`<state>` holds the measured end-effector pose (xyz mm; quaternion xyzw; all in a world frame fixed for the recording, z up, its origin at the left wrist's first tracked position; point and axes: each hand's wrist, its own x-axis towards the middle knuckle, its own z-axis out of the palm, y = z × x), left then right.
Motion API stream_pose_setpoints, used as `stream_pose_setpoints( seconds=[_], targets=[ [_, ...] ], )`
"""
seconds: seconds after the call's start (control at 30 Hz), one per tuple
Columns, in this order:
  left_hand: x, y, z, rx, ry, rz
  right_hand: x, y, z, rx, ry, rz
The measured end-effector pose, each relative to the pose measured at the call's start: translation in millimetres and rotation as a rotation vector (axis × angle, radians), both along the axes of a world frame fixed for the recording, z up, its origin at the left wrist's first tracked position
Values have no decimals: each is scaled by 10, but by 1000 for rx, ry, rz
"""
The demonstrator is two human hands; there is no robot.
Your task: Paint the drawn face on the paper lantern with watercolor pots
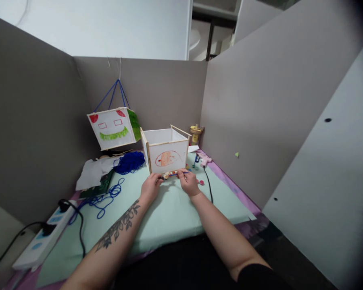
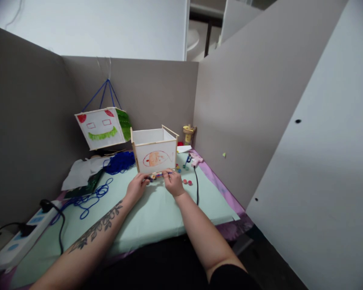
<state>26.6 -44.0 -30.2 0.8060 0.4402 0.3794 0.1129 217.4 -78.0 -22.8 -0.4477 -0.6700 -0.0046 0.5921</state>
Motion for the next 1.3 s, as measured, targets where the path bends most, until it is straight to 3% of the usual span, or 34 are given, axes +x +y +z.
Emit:
stream_pose_setpoints(
  seconds=[0.27, 0.7, 1.07, 1.3],
  targets=[
    [22, -48, 44, 25, 45, -5, 18, 16, -5, -158, 168, 60],
    [3, -52, -4, 145, -55, -36, 122, 232, -40, -463, 1025, 263],
    [-3, -89, 61, 58, -177, -62, 204, 294, -91, -528, 1182, 351],
    [-47, 31, 2, 18, -244, 75, 290, 304, -68, -421, 1271, 355]
  ],
)
